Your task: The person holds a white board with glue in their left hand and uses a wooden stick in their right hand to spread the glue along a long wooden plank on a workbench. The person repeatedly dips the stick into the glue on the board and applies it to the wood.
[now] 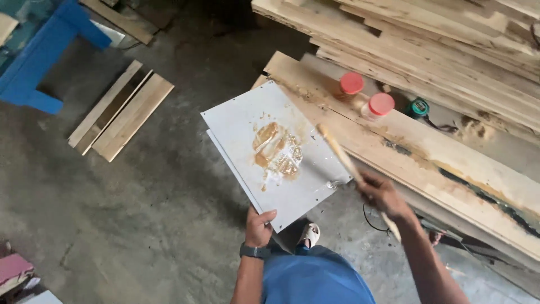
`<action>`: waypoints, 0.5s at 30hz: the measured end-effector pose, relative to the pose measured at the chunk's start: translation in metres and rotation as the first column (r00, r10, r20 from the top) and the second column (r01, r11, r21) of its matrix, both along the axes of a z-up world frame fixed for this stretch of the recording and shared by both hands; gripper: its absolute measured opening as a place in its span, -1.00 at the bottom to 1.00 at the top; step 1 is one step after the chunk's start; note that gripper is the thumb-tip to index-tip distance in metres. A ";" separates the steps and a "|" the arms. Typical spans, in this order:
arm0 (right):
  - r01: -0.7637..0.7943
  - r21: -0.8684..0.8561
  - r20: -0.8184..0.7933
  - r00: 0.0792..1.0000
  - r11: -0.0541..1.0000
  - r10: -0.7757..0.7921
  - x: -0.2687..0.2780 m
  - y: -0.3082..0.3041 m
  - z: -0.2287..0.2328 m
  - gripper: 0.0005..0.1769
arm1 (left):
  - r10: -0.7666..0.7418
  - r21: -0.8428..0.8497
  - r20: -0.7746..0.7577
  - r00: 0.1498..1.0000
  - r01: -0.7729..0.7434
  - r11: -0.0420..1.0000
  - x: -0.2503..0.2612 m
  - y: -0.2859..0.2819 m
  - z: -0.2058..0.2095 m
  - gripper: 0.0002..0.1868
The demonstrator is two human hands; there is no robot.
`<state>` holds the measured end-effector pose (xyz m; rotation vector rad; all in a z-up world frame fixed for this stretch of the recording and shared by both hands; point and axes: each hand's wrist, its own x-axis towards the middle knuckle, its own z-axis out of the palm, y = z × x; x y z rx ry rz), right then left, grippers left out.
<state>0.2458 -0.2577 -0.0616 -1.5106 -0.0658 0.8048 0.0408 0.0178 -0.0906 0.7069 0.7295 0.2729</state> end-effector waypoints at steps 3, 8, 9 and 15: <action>0.113 -0.199 0.255 0.965 0.974 -0.059 0.026 -0.027 -0.023 -0.46 | -0.006 -0.003 0.014 1.000 0.006 1.000 0.000 -0.006 -0.005 -0.32; 0.135 -0.571 0.373 0.921 0.809 0.109 0.086 -0.028 -0.046 -0.45 | -0.023 0.010 0.098 0.995 0.022 1.000 -0.019 -0.001 -0.028 -0.13; 0.175 -0.582 0.448 0.884 0.794 0.134 0.100 -0.034 -0.075 -0.46 | -0.007 0.023 0.066 0.998 0.005 1.000 -0.022 -0.001 -0.022 -0.05; 0.272 -0.731 0.604 0.684 0.626 0.408 0.139 -0.010 -0.131 -0.45 | 0.101 0.028 -0.096 0.990 -0.099 0.995 -0.039 -0.004 0.015 0.01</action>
